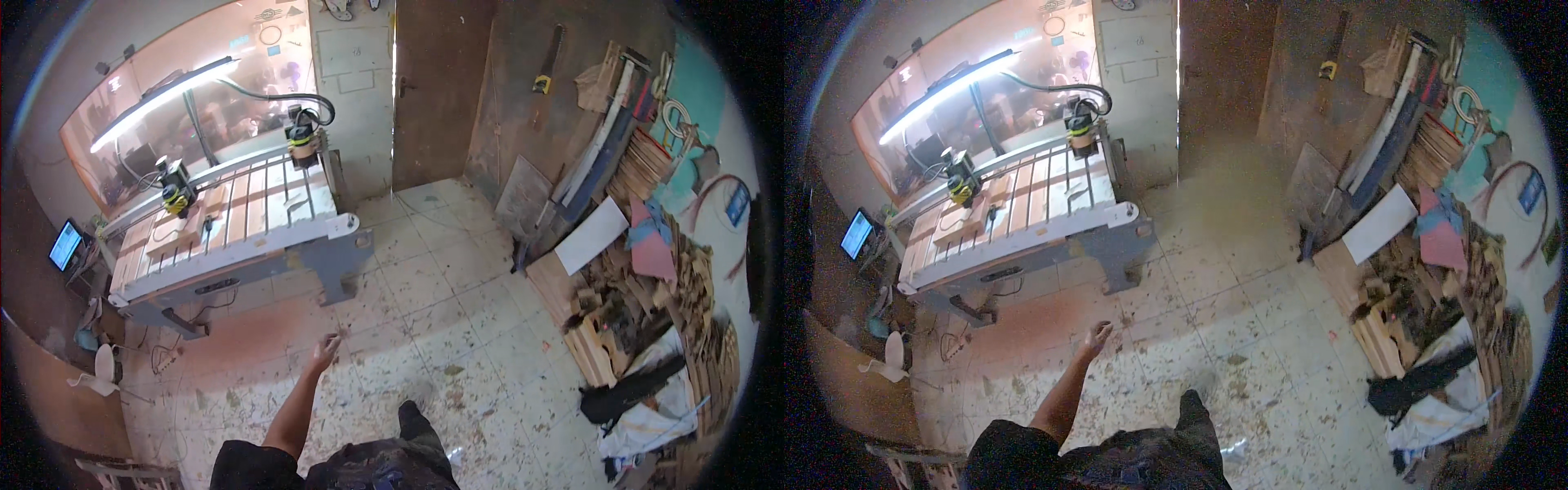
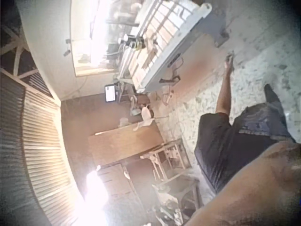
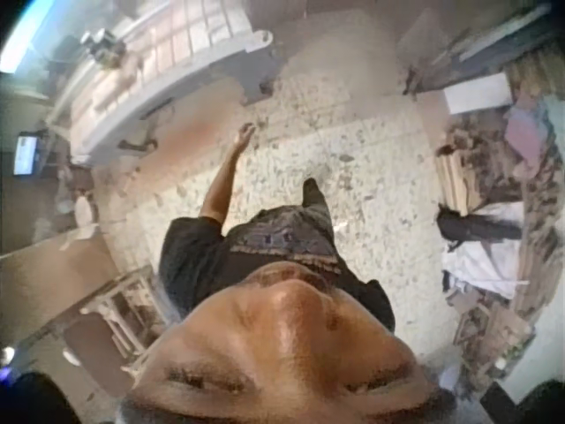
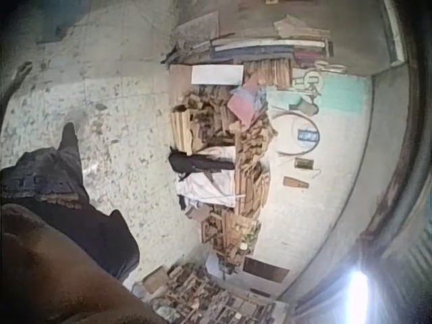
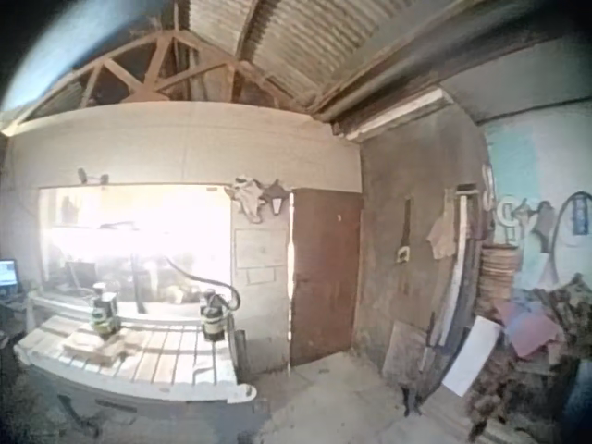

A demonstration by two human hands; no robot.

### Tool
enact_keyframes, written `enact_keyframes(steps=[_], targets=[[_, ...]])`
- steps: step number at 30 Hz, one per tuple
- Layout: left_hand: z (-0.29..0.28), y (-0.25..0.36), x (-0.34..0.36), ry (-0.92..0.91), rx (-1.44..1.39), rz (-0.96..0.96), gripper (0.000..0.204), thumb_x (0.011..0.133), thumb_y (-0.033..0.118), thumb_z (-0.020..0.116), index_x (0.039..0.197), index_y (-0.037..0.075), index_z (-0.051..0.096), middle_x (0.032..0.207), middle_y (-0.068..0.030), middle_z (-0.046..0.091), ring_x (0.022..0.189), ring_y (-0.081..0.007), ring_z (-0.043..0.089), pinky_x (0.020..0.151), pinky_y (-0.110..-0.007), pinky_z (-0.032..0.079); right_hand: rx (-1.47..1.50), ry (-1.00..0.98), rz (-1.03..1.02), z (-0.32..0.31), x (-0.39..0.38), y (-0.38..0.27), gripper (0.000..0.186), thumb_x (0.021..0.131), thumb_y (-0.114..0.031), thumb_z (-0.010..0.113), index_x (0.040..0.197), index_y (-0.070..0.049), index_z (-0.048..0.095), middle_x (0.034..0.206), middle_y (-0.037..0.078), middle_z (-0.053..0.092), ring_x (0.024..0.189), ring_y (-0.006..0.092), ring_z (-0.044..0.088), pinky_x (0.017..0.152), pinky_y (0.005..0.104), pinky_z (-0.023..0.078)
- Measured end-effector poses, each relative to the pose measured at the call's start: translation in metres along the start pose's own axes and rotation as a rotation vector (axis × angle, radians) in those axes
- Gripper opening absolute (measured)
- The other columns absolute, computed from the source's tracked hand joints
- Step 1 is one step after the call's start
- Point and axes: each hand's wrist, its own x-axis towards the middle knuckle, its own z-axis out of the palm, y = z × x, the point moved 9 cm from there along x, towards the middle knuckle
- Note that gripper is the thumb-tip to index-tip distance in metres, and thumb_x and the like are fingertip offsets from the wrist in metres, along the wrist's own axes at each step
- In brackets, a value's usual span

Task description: The person sands the sides and edges of a guitar body with a sanding block and a piece of sandpaper, then moves to a storage area and picks up a small tool from a drawer.

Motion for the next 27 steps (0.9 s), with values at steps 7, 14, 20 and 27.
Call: enact_keyframes(steps=[7,14,20,27], targets=[[0.051,-0.117,-0.005,-0.442,0.761,-0.559,0.056,0.09,0.052,0.055,0.115,0.004,0.066,0.12,-0.0188,0.065,0.116,-0.0343,0.059,0.098,-0.043,0.046,-0.322,0.167,-0.4,-0.245,0.322,-0.13,0.038,0.099,-0.032,0.042,0.124,-0.009,0.059,0.133,0.014,0.057,0.116,0.0278,0.058,0.089,0.0428,0.05],[0.091,-0.161,-0.119,-0.421,0.62,-1.167,0.043,0.091,0.042,0.061,0.099,0.0,0.066,0.092,-0.0184,0.066,0.083,-0.0304,0.063,0.073,-0.043,0.051,1.053,0.091,-0.239,-0.629,0.564,-0.477,0.022,0.095,-0.033,0.058,0.096,-0.012,0.06,0.084,0.004,0.063,0.063,0.0158,0.059,0.05,0.0284,0.043],[0.222,-0.134,0.141,-0.478,0.547,-0.869,0.047,0.091,0.041,0.06,0.117,0.002,0.061,0.11,-0.0181,0.064,0.098,-0.0311,0.062,0.082,-0.042,0.051,1.171,-0.219,-0.262,-0.703,0.624,-0.633,0.032,0.096,-0.033,0.057,0.117,-0.008,0.056,0.106,0.009,0.062,0.091,0.0239,0.061,0.075,0.0371,0.049],[0.28,0.184,0.637,-0.029,0.097,-0.153,0.057,0.096,0.05,0.053,0.128,0.003,0.056,0.125,-0.0235,0.061,0.115,-0.0381,0.059,0.096,-0.044,0.047,0.982,-0.331,-0.134,-0.754,0.764,-0.636,0.047,0.093,-0.035,0.06,0.132,-0.01,0.051,0.122,0.012,0.06,0.103,0.0297,0.058,0.083,0.0447,0.048]])
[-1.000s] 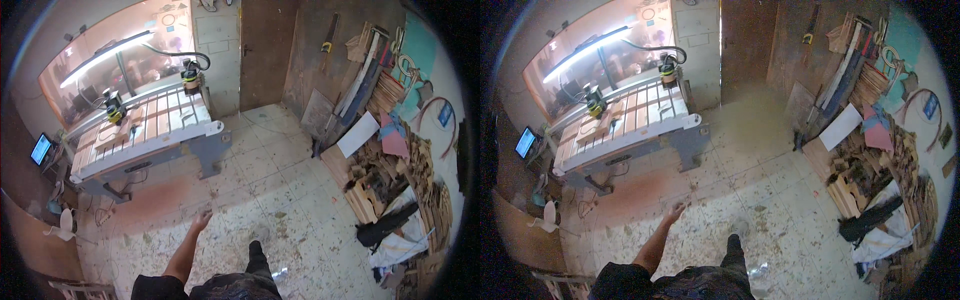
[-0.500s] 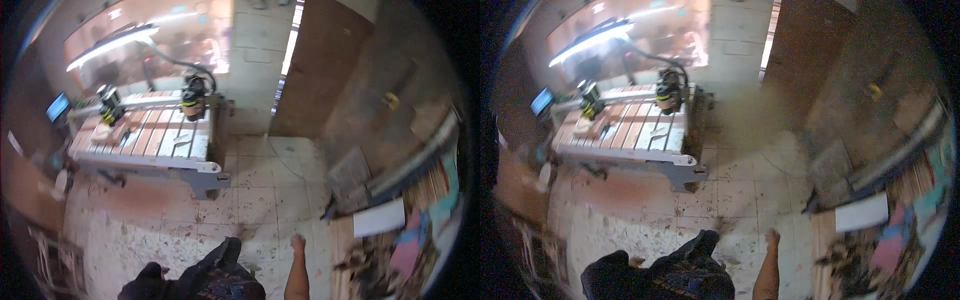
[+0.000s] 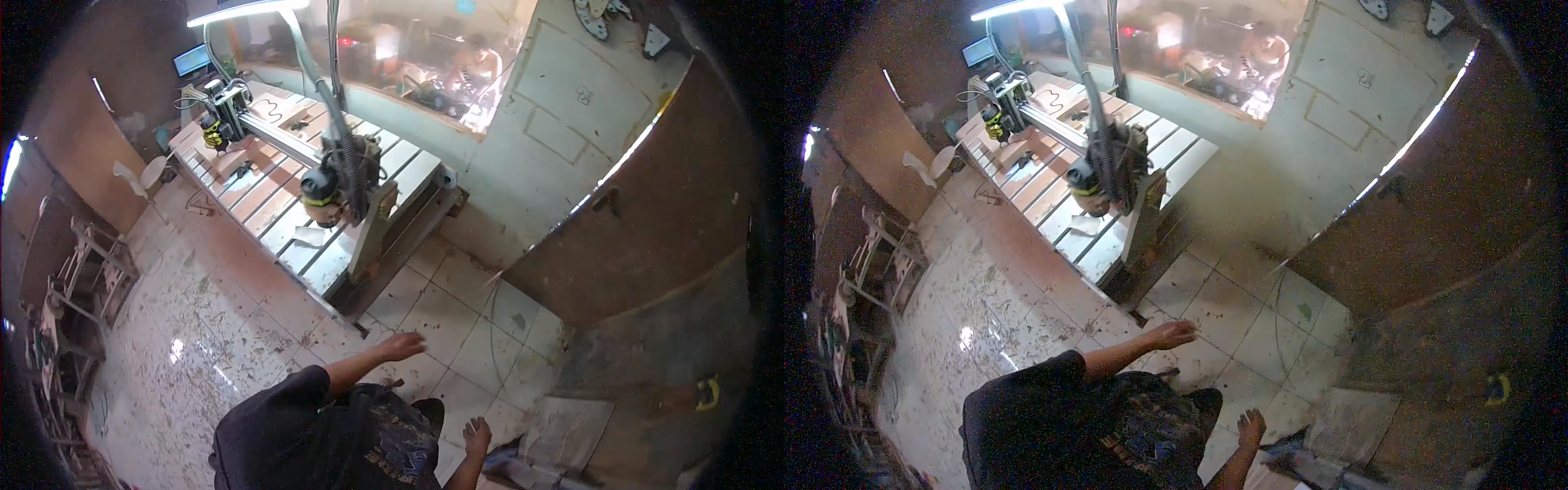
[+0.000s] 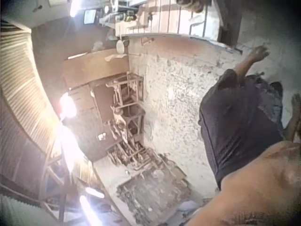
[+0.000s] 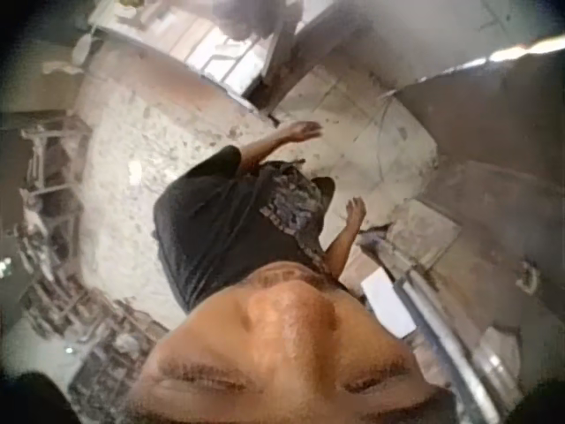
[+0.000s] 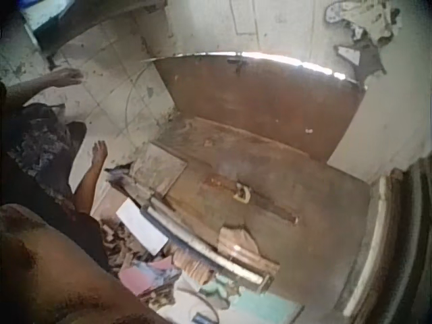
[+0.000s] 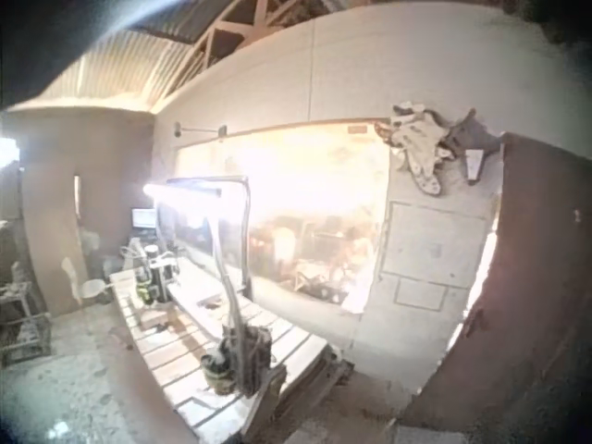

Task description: The person sands the sides and edges of a guitar body with a sanding block and a piece of sandpaper, then moves to a storage area and picks up a small tool from a drawer.

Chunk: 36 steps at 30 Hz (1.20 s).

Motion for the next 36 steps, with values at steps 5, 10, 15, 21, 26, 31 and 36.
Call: enact_keyframes(steps=[5,10,15,21,26,31,36], targets=[[-0.021,0.103,0.133,0.071,-0.208,-0.044,0.054,0.094,0.045,0.058,0.126,0.002,0.057,0.121,-0.0222,0.063,0.11,-0.0345,0.062,0.092,-0.042,0.049,0.025,0.129,0.094,-0.035,0.097,-0.075,0.035,0.093,-0.033,0.061,0.117,-0.009,0.058,0.111,0.009,0.061,0.095,0.0251,0.058,0.077,0.0417,0.047],[0.03,-0.046,0.197,0.226,0.187,-0.253,0.039,0.093,0.038,0.058,0.111,0.004,0.064,0.107,-0.0206,0.067,0.101,-0.0431,0.061,0.086,-0.051,0.049,-0.572,0.085,-0.332,-0.037,0.276,-0.339,0.025,0.092,-0.031,0.058,0.094,-0.007,0.062,0.079,0.003,0.055,0.072,0.0174,0.054,0.065,0.0372,0.045],[0.07,-0.183,0.046,-0.138,0.284,-0.76,0.045,0.093,0.046,0.053,0.11,0.006,0.064,0.107,-0.0178,0.066,0.102,-0.0415,0.057,0.087,-0.051,0.046,-0.683,0.096,-1.105,0.146,0.281,-0.679,0.053,0.092,-0.034,0.063,0.129,0.002,0.053,0.126,0.022,0.058,0.117,0.0374,0.056,0.099,0.0452,0.043],[0.081,-0.142,0.016,-0.201,0.007,-1.127,0.043,0.092,0.047,0.055,0.103,0.006,0.064,0.097,-0.0141,0.065,0.09,-0.0344,0.057,0.079,-0.046,0.045,-1.221,0.196,-1.066,0.279,0.297,-0.869,0.066,0.086,-0.043,0.067,0.132,0.002,0.052,0.128,0.023,0.057,0.122,0.0388,0.052,0.104,0.0445,0.039],[0.04,-0.154,0.191,-0.215,-0.052,-0.966,0.041,0.091,0.047,0.057,0.096,0.007,0.064,0.089,-0.011,0.064,0.081,-0.0284,0.056,0.073,-0.042,0.045,-1.286,0.149,-1.079,0.294,0.357,-0.875,0.059,0.082,-0.046,0.07,0.113,0.004,0.063,0.112,0.025,0.063,0.106,0.04,0.06,0.091,0.0448,0.047],[-0.083,-0.143,0.459,0.144,-0.216,-0.613,0.041,0.09,0.048,0.059,0.09,0.007,0.064,0.081,-0.0078,0.063,0.071,-0.0225,0.056,0.067,-0.038,0.045,-1.223,0.101,-1.201,0.278,0.263,-0.821,0.055,0.08,-0.04,0.072,0.121,-0.005,0.059,0.118,0.024,0.06,0.104,0.0432,0.058,0.09,0.0503,0.049],[-0.147,-0.091,0.634,0.364,-0.408,-0.396,0.039,0.09,0.045,0.059,0.079,0.007,0.061,0.07,-0.004,0.059,0.063,-0.0167,0.054,0.061,-0.035,0.043,-1.558,0.334,-1.164,0.161,0.185,-0.711,0.046,0.083,-0.027,0.073,0.121,-0.005,0.058,0.118,0.02,0.06,0.105,0.0403,0.056,0.094,0.045,0.046]])
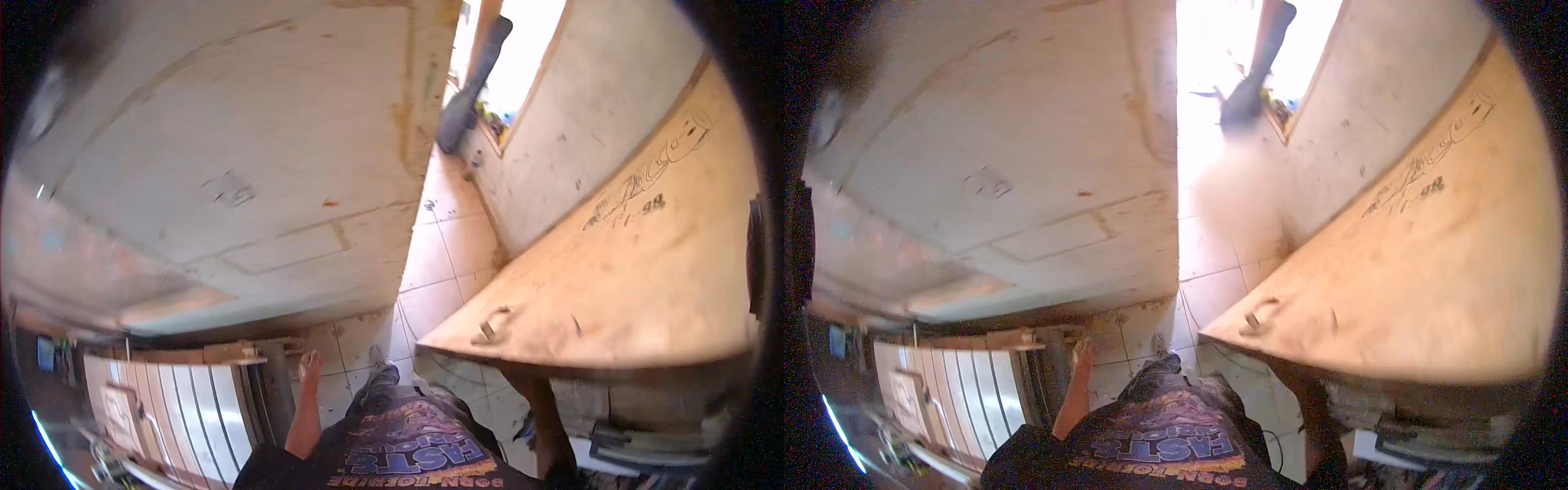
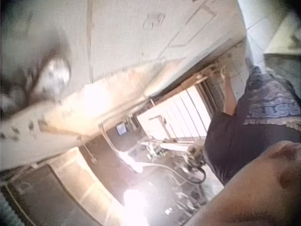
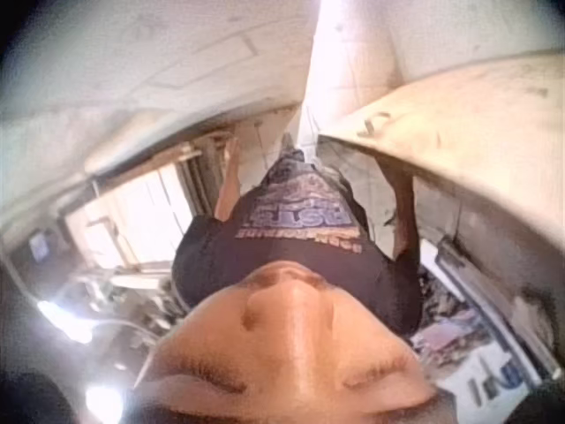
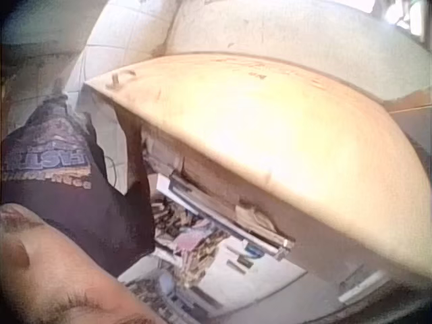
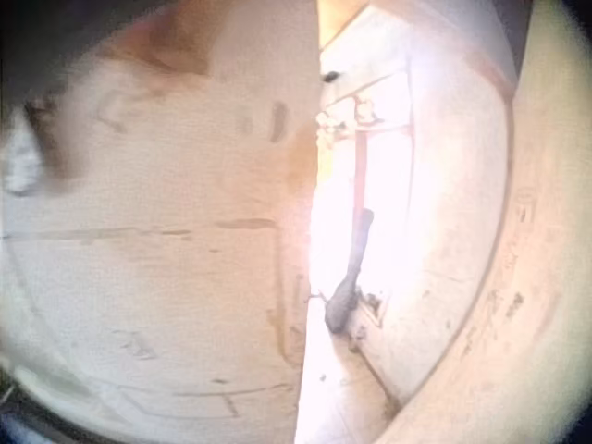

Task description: The person sands the sides and edges of a guitar body with a sanding block and a piece of sandpaper, then moves to a storage area and picks up a small tool from a drawer.

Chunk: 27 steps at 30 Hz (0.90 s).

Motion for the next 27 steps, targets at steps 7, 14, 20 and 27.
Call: enact_keyframes(steps=[7,14,20,27], targets=[[0.081,0.105,0.067,-0.112,0.208,-0.038,0.031,0.093,0.033,0.058,0.076,0.007,0.058,0.068,-0.0041,0.055,0.061,-0.0145,0.053,0.057,-0.033,0.041,0.256,-0.298,1.151,0.064,-0.229,0.13,0.04,0.09,-0.025,0.064,0.12,0.0,0.058,0.118,0.021,0.062,0.109,0.0372,0.057,0.096,0.0436,0.045],[0.197,0.336,-0.027,-0.343,0.59,0.7,0.025,0.09,0.03,0.063,0.094,0.006,0.07,0.087,-0.015,0.071,0.081,-0.0255,0.069,0.078,-0.036,0.052,0.59,-0.189,1.5,0.138,-0.237,0.025,0.036,0.096,-0.023,0.055,0.119,0.004,0.058,0.118,0.021,0.063,0.114,0.034,0.057,0.098,0.0421,0.043],[0.186,0.527,-0.14,0.212,0.338,1.534,0.039,0.091,0.033,0.058,0.117,0.004,0.061,0.132,-0.0252,0.051,0.121,-0.0357,0.05,0.099,-0.048,0.041,1.118,-0.102,1.057,0.118,0.036,0.024,0.042,0.1,-0.037,0.048,0.106,0.003,0.06,0.097,0.02,0.064,0.092,0.0305,0.06,0.085,0.04,0.046],[0.163,0.573,-0.138,0.774,-0.191,1.563,0.056,0.096,0.039,0.049,0.134,-0.001,0.045,0.144,-0.0239,0.039,0.134,-0.0309,0.038,0.109,-0.045,0.032,1.686,0.241,1.331,0.272,0.243,0.219,0.043,0.097,-0.039,0.056,0.126,-0.007,0.06,0.107,0.004,0.068,0.096,0.0172,0.063,0.085,0.0322,0.048]])
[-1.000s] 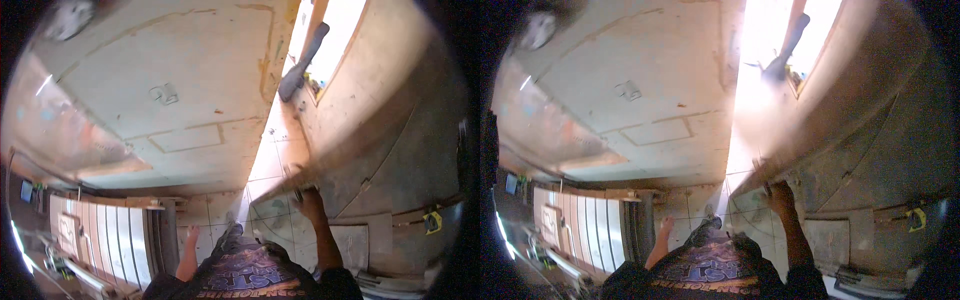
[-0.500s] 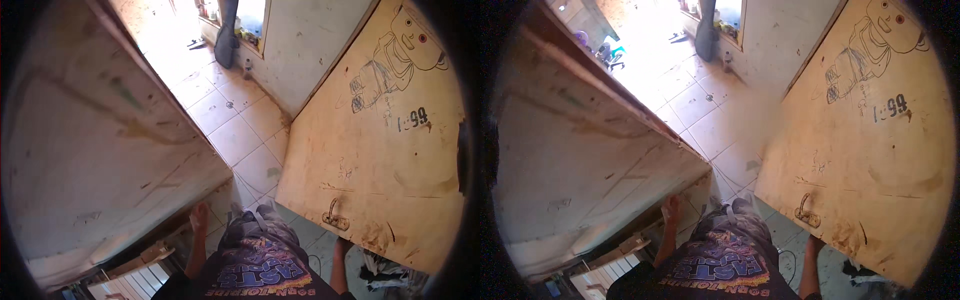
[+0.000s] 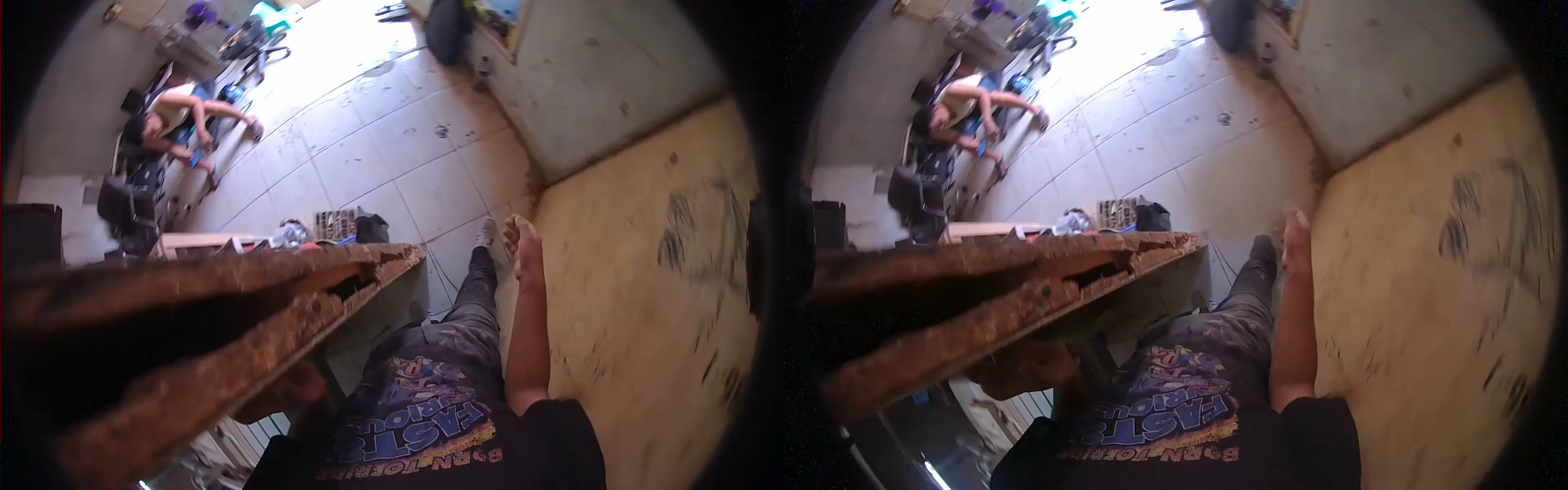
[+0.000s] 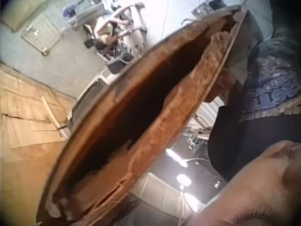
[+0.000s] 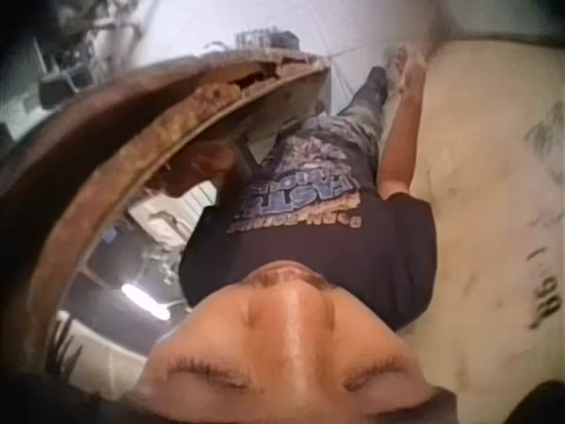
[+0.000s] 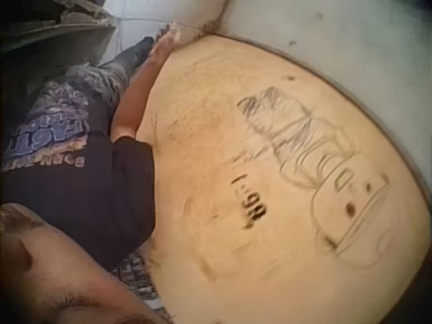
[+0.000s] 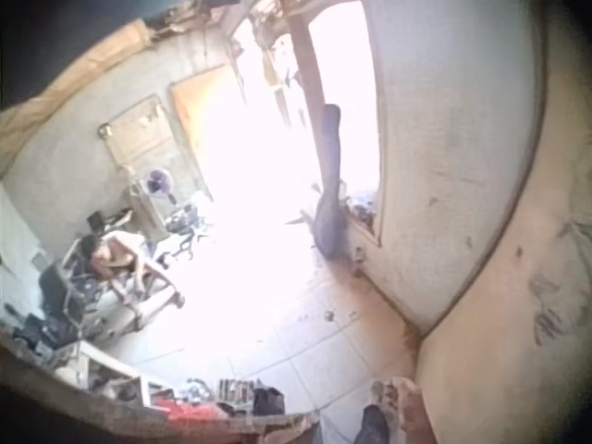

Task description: The person sands the sides and edges of a guitar body with a sanding block and a piece of sandpaper, then moves to a storage area and picks up a small tool from a drawer.

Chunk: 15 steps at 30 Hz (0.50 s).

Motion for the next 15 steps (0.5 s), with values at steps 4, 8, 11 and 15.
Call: enact_keyframes(steps=[4,8,11,15], targets=[[0.027,0.012,-0.019,0.094,0.204,-0.019,0.058,0.097,0.04,0.047,0.137,-0.002,0.041,0.146,-0.0229,0.037,0.136,-0.0296,0.036,0.112,-0.044,0.03,0.104,-0.131,0.216,0.057,0.097,-0.014,0.05,0.097,-0.039,0.056,0.134,-0.007,0.053,0.125,0.008,0.062,0.115,0.0216,0.058,0.095,0.0352,0.045],[0.061,0.032,-0.042,0.15,0.44,-0.012,0.06,0.098,0.041,0.044,0.138,-0.002,0.038,0.147,-0.0218,0.035,0.137,-0.0287,0.034,0.112,-0.044,0.029,0.023,-0.188,0.365,0.075,0.159,-0.022,0.051,0.097,-0.04,0.055,0.136,-0.008,0.05,0.131,0.006,0.059,0.12,0.0238,0.055,0.098,0.0361,0.044],[0.081,0.043,-0.055,0.2,0.581,-0.016,0.061,0.098,0.042,0.043,0.139,-0.003,0.036,0.148,-0.021,0.034,0.137,-0.028,0.033,0.113,-0.044,0.028,-0.041,-0.164,0.434,0.077,0.199,-0.027,0.049,0.097,-0.04,0.054,0.135,-0.01,0.052,0.131,0.005,0.059,0.119,0.0232,0.056,0.097,0.036,0.045],[0.098,0.052,-0.066,0.296,0.759,-0.006,0.062,0.099,0.043,0.041,0.141,-0.003,0.033,0.148,-0.0198,0.033,0.137,-0.0271,0.032,0.114,-0.043,0.027,-0.165,-0.126,0.502,0.093,0.242,-0.029,0.044,0.096,-0.04,0.054,0.13,-0.011,0.055,0.129,0.003,0.06,0.115,0.0214,0.058,0.091,0.0333,0.047]])
